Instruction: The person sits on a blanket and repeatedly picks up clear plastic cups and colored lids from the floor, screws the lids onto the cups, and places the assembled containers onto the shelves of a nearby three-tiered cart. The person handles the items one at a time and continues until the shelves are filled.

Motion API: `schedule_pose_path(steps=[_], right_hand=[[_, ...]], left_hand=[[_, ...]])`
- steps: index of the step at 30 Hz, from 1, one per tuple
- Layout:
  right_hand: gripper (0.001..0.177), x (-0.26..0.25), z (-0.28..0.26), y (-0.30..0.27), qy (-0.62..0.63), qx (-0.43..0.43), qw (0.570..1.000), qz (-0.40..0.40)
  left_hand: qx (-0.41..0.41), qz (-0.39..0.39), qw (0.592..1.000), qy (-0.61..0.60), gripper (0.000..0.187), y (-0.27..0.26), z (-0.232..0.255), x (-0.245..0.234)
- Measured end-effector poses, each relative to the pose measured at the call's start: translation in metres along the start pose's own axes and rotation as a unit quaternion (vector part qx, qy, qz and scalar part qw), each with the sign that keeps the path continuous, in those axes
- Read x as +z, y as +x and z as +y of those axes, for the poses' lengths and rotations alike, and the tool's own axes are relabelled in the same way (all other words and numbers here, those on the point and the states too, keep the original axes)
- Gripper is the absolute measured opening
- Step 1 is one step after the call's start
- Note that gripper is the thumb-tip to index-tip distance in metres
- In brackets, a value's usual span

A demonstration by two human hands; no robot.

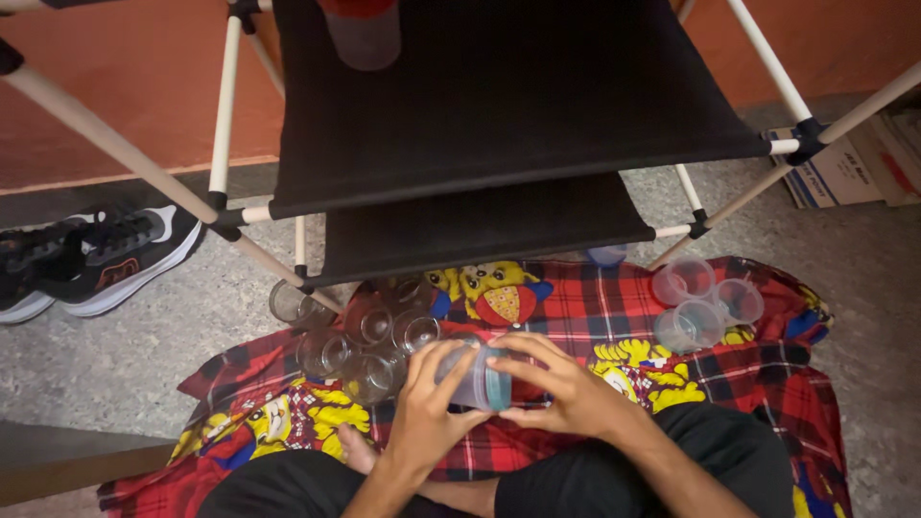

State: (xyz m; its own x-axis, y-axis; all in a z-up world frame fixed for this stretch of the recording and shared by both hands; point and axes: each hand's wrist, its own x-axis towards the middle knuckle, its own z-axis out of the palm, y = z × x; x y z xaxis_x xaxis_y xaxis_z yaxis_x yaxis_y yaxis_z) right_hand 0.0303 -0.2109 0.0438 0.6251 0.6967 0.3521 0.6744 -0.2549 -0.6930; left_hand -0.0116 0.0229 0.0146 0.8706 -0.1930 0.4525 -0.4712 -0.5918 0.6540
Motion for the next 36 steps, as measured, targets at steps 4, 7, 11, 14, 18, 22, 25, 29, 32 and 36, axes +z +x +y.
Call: schedule_pose_path(steps=[4,7,11,14,18,22,25,29,32,36], right_hand=[[0.074,0.009,0.003,0.001,-0.008,-0.021,1.0,0.018],[0.074,0.014,0.007,0.001,-0.005,-0.035,0.999,0.034],[0.078,0.022,0.011,-0.004,0.061,0.043,0.996,0.048],[0.08,0.029,0.015,-0.004,0.111,0.084,0.988,0.06],[0.084,0.035,0.013,-0.002,0.218,0.155,0.962,0.054],[0.091,0.035,0.008,0.003,0.368,0.214,0.901,0.09],[0.088,0.025,0.008,0.005,0.298,0.123,0.942,0.096],[0.087,0.012,0.007,0.003,0.039,-0.018,0.998,0.056],[0.086,0.017,0.006,-0.004,0.028,-0.051,0.998,0.025],[0.09,0.032,0.015,-0.015,0.09,-0.003,0.996,0.027]], left_hand=[[-0.006,-0.019,1.0,0.02,0.088,-0.002,0.001,-0.003],[-0.007,-0.03,0.999,0.037,0.09,-0.004,0.001,-0.004],[0.029,-0.048,0.995,0.083,0.09,-0.012,-0.001,-0.003],[0.055,-0.043,0.992,0.106,0.088,-0.014,-0.004,-0.003],[0.079,-0.021,0.989,0.127,0.086,-0.014,-0.001,-0.006],[0.103,0.035,0.988,0.108,0.089,-0.001,0.007,-0.009],[0.102,0.108,0.989,0.016,0.105,0.006,0.008,-0.01],[-0.067,0.082,0.945,-0.31,0.104,0.003,-0.002,-0.007],[-0.167,0.01,0.896,-0.41,0.074,-0.007,-0.017,-0.003],[-0.167,0.035,0.957,-0.236,0.04,-0.02,-0.015,0.002]])
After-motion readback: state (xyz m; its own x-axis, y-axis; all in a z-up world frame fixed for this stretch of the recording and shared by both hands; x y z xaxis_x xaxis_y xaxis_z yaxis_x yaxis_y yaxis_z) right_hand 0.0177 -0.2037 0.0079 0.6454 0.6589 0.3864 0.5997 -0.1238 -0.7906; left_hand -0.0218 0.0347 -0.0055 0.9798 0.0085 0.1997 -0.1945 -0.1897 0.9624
